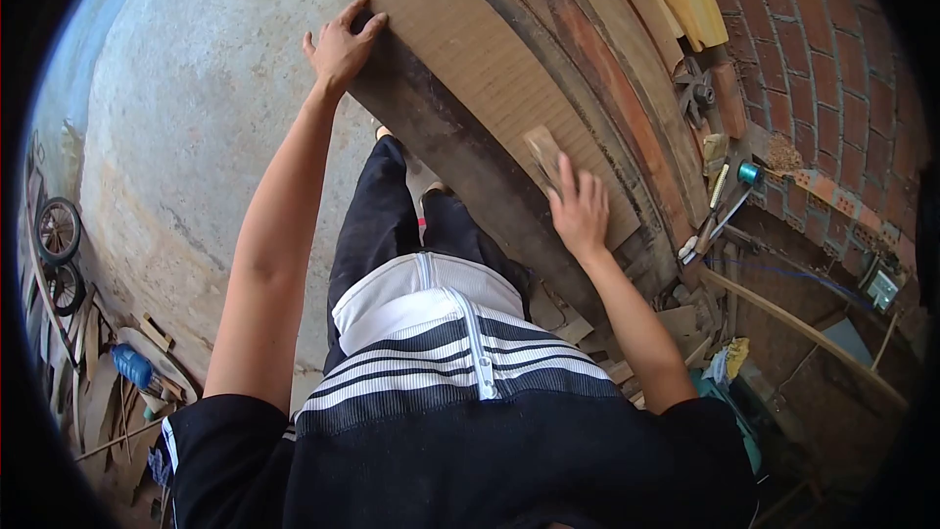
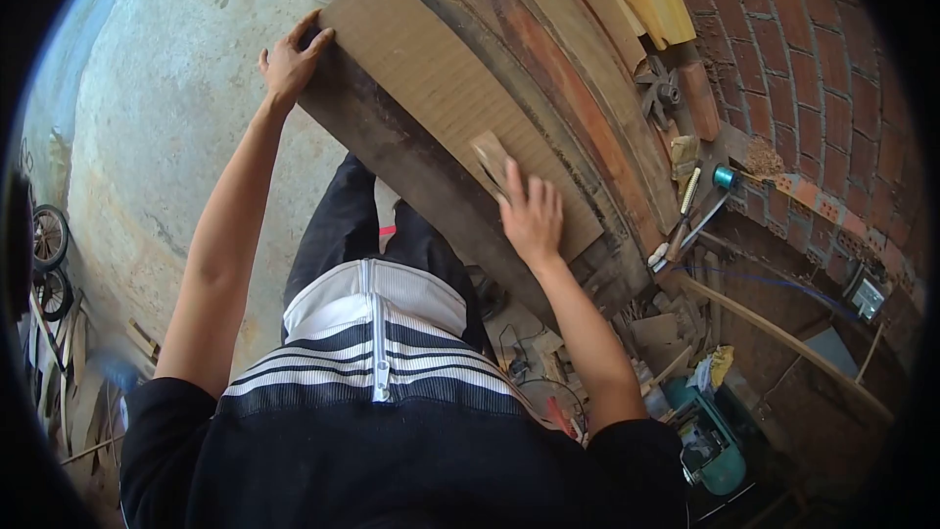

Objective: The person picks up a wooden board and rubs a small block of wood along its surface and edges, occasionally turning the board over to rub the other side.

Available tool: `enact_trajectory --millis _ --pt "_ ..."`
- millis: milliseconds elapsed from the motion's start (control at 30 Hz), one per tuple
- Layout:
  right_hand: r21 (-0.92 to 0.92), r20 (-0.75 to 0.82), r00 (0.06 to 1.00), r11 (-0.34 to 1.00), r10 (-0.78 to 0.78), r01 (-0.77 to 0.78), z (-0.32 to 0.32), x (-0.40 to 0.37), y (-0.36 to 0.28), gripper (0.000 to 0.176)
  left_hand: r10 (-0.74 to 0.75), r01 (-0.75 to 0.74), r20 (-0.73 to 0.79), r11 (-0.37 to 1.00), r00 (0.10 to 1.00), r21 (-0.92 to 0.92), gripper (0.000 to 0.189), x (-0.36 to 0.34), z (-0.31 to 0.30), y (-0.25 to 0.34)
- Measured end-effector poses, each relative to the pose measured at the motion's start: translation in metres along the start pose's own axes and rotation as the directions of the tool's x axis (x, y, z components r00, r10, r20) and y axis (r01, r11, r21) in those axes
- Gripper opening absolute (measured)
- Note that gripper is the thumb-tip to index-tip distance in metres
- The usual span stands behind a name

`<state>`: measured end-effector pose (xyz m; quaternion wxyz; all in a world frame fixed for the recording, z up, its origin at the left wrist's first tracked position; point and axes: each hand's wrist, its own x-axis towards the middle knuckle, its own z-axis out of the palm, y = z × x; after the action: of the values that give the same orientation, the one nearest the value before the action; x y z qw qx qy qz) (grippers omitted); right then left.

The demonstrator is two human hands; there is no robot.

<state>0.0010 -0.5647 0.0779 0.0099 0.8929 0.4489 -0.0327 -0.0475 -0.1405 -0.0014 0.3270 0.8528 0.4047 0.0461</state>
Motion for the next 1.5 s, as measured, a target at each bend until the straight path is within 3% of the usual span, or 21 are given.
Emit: enact_trajectory --millis 67,167,267,333,400,500,600,733,833,967,1167,1233,1267,1333,1400,1500 --pt "-0.026 0.055 0.998 1.000 0.019 -0.018 0.002 -0.064 0.037 0.076 0.004 -0.004 0.002 1.000 1.000 -0.019 0.055 0.002 0.002 0.000" --pt "-0.007 0.112 0.993 0.999 0.044 -0.043 0.007 -0.059 0.036 0.076 0.011 -0.011 -0.012 1.000 1.000 -0.010 0.054 -0.001 -0.001 -0.001" --pt "0.037 -0.024 1.000 0.999 0.010 -0.010 0.007 0.038 -0.018 0.077 0.020 -0.021 -0.011 1.000 1.000 -0.012 0.054 -0.001 0.001 0.000" --pt "0.075 -0.161 0.985 0.995 -0.056 0.068 0.010 0.113 -0.056 0.074 0.006 -0.004 0.063 0.999 0.998 -0.043 0.061 -0.001 -0.006 0.005" --pt "0.135 -0.217 0.976 0.989 -0.028 0.059 0.006 0.179 -0.091 0.066 0.019 -0.018 0.037 0.999 0.999 -0.027 0.059 0.001 -0.002 0.001" --pt "0.168 -0.284 0.959 0.985 0.001 0.049 0.011 0.218 -0.112 0.061 0.000 0.001 0.038 1.000 0.999 -0.030 0.058 0.005 -0.002 -0.002" --pt "0.167 -0.251 0.966 0.980 -0.068 0.112 0.010 0.160 -0.079 0.066 0.014 -0.011 0.066 0.999 0.998 -0.047 0.059 0.005 -0.002 -0.003" --pt "0.010 0.016 0.997 0.997 0.072 -0.072 0.002 -0.007 0.000 0.071 0.017 -0.016 0.033 0.999 0.999 -0.029 0.058 0.006 0.001 -0.005" --pt "-0.078 0.020 0.993 0.991 0.114 -0.112 0.004 -0.120 0.059 0.078 0.018 -0.013 0.071 0.998 0.997 -0.069 0.058 0.006 -0.002 -0.003" --pt "-0.025 0.040 0.988 0.989 0.147 -0.146 0.008 -0.111 0.052 0.075 0.012 -0.010 0.045 0.999 0.999 -0.035 0.059 0.006 -0.001 -0.004" --pt "0.138 -0.211 0.977 0.990 0.038 -0.009 0.014 0.106 -0.057 0.072 0.018 -0.013 0.078 0.998 0.997 -0.056 0.061 0.008 -0.001 -0.004" --pt "0.195 -0.243 0.968 0.981 0.068 -0.020 0.017 0.154 -0.085 0.069 0.014 -0.013 0.074 1.000 0.997 -0.013 0.061 0.012 0.000 -0.009" --pt "0.202 -0.244 0.966 0.979 0.090 -0.040 0.018 0.150 -0.083 0.069 0.029 -0.029 0.085 1.000 0.996 -0.003 0.061 0.013 -0.002 -0.012" --pt "0.181 -0.276 0.961 0.981 -0.020 0.072 0.018 0.143 -0.070 0.068 0.037 -0.031 0.081 0.997 0.996 -0.073 0.061 0.017 0.002 -0.016" --pt "0.139 -0.218 0.974 0.990 0.054 -0.023 0.012 0.082 -0.040 0.072 0.035 -0.030 0.081 0.997 0.996 -0.068 0.060 0.013 0.000 -0.007" --pt "-0.004 -0.005 0.973 0.973 0.233 -0.233 0.006 -0.041 0.016 0.073 0.000 0.005 0.078 0.998 0.997 -0.067 0.059 0.009 0.000 -0.009"
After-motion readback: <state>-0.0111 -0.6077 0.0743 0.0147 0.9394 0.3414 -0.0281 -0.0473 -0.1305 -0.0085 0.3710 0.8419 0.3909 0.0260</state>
